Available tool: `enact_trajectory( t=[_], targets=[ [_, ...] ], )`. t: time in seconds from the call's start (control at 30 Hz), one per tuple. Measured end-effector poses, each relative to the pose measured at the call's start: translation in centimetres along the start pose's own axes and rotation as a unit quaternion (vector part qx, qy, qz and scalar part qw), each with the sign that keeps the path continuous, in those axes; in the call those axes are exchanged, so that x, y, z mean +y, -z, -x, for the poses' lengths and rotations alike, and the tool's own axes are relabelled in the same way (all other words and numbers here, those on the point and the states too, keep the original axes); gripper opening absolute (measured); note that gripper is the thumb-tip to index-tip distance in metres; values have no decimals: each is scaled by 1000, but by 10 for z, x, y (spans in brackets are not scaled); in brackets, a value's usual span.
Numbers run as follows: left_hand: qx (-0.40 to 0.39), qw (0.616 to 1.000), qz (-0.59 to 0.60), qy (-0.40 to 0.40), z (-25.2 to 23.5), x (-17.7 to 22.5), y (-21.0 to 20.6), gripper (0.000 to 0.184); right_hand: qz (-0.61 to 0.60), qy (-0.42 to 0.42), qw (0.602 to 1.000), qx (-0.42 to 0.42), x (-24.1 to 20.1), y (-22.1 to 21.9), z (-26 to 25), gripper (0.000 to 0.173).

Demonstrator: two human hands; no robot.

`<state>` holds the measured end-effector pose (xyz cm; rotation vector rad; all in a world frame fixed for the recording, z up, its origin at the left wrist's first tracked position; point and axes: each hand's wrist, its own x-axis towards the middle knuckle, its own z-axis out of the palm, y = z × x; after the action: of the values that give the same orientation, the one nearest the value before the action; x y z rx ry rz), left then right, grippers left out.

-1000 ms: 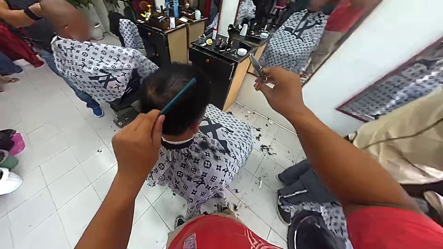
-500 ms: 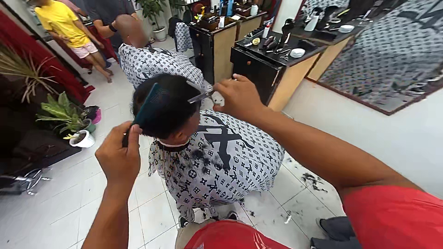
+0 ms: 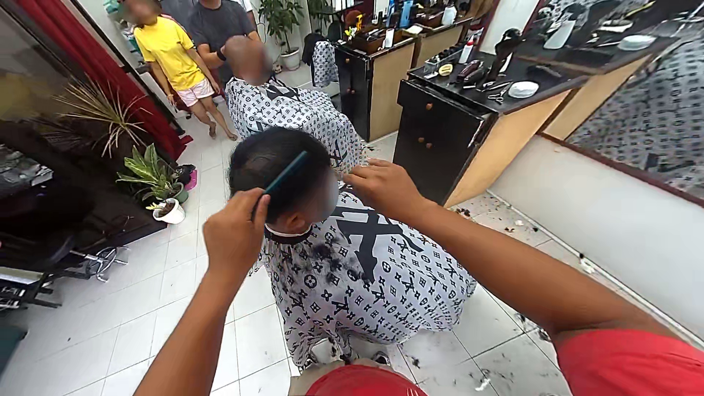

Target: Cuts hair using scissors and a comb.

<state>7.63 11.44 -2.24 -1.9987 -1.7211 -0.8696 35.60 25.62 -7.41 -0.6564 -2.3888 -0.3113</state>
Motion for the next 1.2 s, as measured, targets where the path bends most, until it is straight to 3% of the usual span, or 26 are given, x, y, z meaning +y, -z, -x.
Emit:
enact_trajectory(
  t=[0.1, 0.2, 0.27, 0.37, 0.57, 0.7, 0.83, 0.93, 1.03, 1.13, 1.2],
  targets=[
    [10, 998, -28, -59, 11, 9, -20, 26, -66, -110, 992, 14, 8, 2, 27, 23],
    [3, 991, -51, -123, 24, 9, -33, 25, -132, -259, 957, 24, 15, 10, 45, 31],
    [1, 980, -50, -192, 30, 3, -31, 24, -145, -297, 943, 42, 20, 13, 51, 33],
    [20, 975, -46, -215, 24, -10, -4, 24, -97, -271, 956, 60, 21, 19, 49, 23],
    [33, 998, 46, -9, -15, -30, 42, 36, 38, -168, 985, 30, 18, 12, 12, 24],
    [29, 999, 41, 3, -15, -27, 30, 32, 59, -109, 992, 31, 2, -2, -15, 31],
    [25, 997, 67, -1, -6, -20, 14, 28, 55, -38, 997, 40, -11, -17, -20, 17],
    [27, 993, 106, -43, 5, -19, 6, 29, 18, 1, 999, 51, -10, -19, -5, 19],
    [-25, 986, 138, -91, 23, -24, 2, 31, -31, -75, 995, 60, 2, -16, 25, 15],
    [-98, 978, 169, -68, 41, -34, -10, 29, -53, -207, 976, 49, 18, -7, 46, 22],
    [-103, 982, 148, -52, 45, -36, -19, 26, -49, -239, 969, 43, 20, -3, 52, 23]
  ],
)
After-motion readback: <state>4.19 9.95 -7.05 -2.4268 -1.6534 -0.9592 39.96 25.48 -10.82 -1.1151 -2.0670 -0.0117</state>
